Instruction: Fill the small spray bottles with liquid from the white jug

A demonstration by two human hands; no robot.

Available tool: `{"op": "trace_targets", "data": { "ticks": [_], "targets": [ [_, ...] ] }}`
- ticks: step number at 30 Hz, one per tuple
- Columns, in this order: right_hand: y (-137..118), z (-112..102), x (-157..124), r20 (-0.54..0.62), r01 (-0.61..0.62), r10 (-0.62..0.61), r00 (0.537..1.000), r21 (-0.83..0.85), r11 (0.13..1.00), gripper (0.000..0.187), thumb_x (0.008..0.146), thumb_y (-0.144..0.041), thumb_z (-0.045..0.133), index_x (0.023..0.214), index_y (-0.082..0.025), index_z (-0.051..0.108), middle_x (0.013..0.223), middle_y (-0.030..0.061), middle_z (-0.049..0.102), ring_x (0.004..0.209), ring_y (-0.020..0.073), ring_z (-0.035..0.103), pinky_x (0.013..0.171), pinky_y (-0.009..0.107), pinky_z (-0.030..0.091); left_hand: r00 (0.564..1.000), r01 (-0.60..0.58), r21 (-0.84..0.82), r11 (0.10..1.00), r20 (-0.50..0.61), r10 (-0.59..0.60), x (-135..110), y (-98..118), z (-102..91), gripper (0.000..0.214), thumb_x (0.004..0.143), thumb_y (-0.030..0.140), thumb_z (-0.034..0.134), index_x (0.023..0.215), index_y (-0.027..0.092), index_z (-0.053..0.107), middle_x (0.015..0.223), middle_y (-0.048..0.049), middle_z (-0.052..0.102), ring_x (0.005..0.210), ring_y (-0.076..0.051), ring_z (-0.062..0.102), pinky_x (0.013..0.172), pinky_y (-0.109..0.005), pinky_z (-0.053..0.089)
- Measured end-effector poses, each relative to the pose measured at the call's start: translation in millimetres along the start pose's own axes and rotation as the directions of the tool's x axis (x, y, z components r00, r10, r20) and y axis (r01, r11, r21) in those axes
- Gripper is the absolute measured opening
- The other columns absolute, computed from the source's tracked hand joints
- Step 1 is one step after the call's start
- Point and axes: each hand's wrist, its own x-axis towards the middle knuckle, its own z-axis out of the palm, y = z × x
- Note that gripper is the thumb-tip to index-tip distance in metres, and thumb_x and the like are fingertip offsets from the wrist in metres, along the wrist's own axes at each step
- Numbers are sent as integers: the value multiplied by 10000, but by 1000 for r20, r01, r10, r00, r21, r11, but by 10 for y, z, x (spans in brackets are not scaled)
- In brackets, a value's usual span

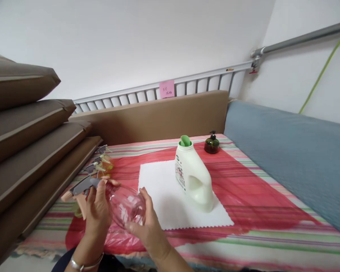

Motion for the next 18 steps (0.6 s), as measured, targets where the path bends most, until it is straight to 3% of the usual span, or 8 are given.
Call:
{"op": "trace_targets", "data": {
  "ticks": [3, 5, 8, 13, 18],
  "targets": [
    [33, -25, -100, 123, 124, -107, 987, -141, 982, 899, 623, -141, 705, 1375, -276, 230, 1422, 103, 289, 1216, 244, 402, 996, 411, 342, 998, 61, -21, 998, 28, -61, -5, 100, -59, 206, 781, 365, 567, 808, 162, 579, 666, -15, 602, 643, -169, 612, 696, -322, 501],
    [34, -31, -149, 142, 164, -134, 981, -223, 961, 932, 626, -122, 706, 1383, -286, 189, 1443, 111, 243, 1213, 238, 413, 998, 401, 347, 995, 93, -48, 995, 34, -91, -24, 159, -85, 199, 778, 362, 571, 813, 167, 584, 681, -19, 614, 660, -165, 614, 711, -316, 499],
    [-15, -27, -210, 122, 201, -175, 977, -259, 945, 934, 603, -170, 755, 1366, -266, 225, 1425, 126, 289, 1241, 258, 383, 1016, 400, 333, 990, 132, -104, 986, 53, -127, -60, 235, -103, 233, 800, 398, 530, 835, 173, 579, 684, -22, 626, 669, -164, 619, 728, -321, 496],
    [-203, -35, -340, 134, 210, -190, 973, -160, 965, 890, 592, -247, 793, 1314, -270, 274, 1396, 128, 347, 1280, 271, 330, 1054, 424, 265, 971, 225, -256, 940, 138, -195, -110, 381, -129, 292, 793, 454, 516, 828, 170, 573, 698, -22, 639, 686, -162, 618, 738, -312, 484],
    [-409, -39, -463, 194, 107, -117, 974, 58, 992, 823, 625, -333, 768, 1283, -276, 276, 1376, 143, 360, 1245, 284, 382, 1014, 443, 318, 962, 240, -293, 926, 199, -186, -147, 527, -146, 291, 805, 457, 509, 852, 177, 575, 685, -8, 628, 676, -147, 610, 717, -276, 472]
  ]
}}
